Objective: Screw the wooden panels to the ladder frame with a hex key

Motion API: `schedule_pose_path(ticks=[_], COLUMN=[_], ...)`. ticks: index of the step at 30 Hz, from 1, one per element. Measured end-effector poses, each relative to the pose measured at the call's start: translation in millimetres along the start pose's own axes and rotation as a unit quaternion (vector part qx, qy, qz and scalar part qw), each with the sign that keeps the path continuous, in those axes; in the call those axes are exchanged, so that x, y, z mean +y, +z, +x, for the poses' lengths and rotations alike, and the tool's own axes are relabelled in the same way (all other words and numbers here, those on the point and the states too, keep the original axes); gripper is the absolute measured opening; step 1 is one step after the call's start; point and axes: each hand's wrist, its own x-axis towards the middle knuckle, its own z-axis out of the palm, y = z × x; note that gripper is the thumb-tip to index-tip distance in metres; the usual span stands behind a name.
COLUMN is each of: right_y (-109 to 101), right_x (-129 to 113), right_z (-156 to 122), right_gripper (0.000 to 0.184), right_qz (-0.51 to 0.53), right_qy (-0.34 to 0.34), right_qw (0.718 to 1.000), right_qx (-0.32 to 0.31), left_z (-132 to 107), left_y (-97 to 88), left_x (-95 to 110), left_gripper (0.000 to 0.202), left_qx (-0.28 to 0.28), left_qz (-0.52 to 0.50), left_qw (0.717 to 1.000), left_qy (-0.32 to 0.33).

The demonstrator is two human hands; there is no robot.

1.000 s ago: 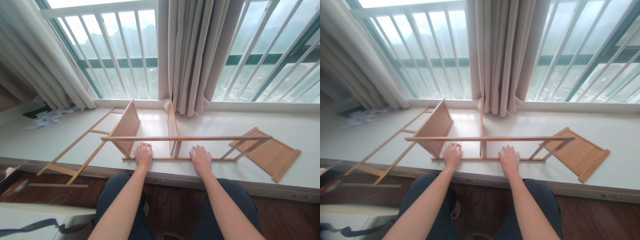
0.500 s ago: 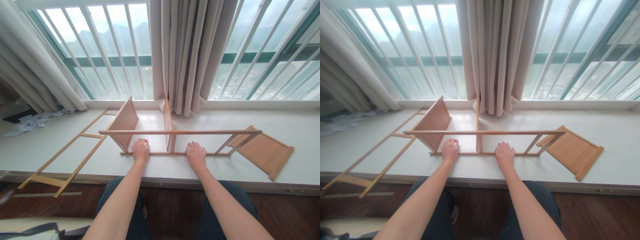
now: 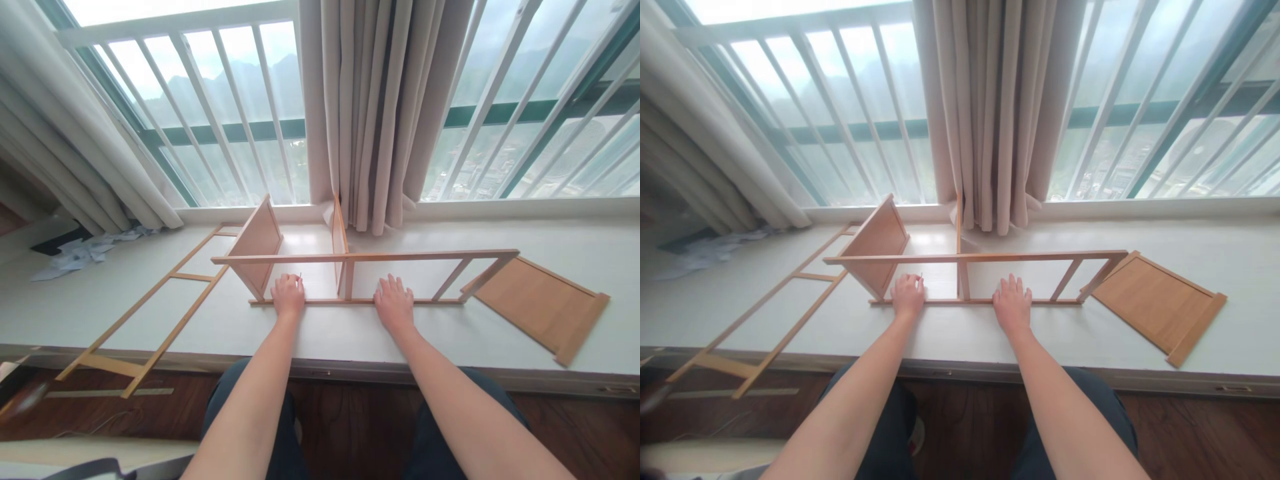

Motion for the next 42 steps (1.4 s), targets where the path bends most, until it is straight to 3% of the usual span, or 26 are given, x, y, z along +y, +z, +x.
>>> schedule_pose_path(ticks=[17, 29, 42], right_y=[4, 8, 15], right_x=[-8, -13, -14], right_z=[25, 38, 51], right_gripper=[0.052, 0.059, 0.057], right_qz=[-0.016, -0.015, -0.002], right_qy=[0.002, 0.001, -0.001], right_qw=[1.000, 1.000, 1.000], right_qx=[-0.022, -0.007, 0.012], left_z=[18, 31, 39], left_y=[3.8, 15.2, 14.4], left_x=[6, 5, 9], left_gripper=[0.030, 0.031, 0.036], left_qx=[0.005, 0.011, 0.023], left_qz=[0.019, 0.030, 0.044], left_qw=[1.000, 0.999, 0.998], left_qy=[-0.019, -0.031, -0.036])
